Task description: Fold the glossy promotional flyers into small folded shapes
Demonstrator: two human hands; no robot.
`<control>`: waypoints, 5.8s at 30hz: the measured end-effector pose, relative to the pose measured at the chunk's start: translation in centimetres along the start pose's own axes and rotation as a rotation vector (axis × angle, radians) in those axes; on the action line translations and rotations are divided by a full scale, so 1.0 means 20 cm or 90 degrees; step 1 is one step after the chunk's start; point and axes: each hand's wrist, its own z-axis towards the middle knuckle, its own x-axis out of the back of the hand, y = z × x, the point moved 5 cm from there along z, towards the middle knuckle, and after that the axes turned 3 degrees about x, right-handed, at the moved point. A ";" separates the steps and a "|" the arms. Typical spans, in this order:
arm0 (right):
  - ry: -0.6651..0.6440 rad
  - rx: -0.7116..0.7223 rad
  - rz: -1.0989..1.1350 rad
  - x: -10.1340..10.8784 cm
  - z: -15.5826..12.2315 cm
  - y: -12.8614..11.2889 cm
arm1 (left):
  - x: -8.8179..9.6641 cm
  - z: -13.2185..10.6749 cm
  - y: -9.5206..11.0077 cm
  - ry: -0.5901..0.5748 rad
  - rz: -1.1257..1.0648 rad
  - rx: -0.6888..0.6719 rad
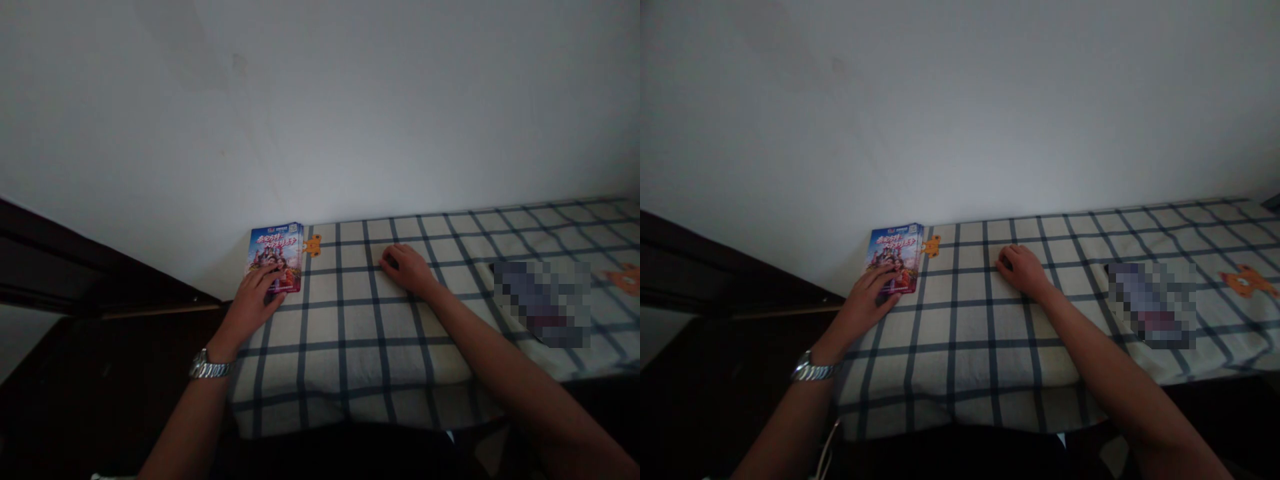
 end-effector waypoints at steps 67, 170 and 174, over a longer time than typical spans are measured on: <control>0.092 0.032 0.135 0.03 -0.02 0.03 | -0.33 0.35 0.83 -0.062 -0.109 -0.241; -0.087 0.145 0.090 0.03 -0.09 -0.01 | -0.28 0.33 0.72 -0.168 -0.200 -0.272; -0.080 0.149 0.092 0.03 -0.10 0.00 | -0.27 0.33 0.73 -0.155 -0.204 -0.275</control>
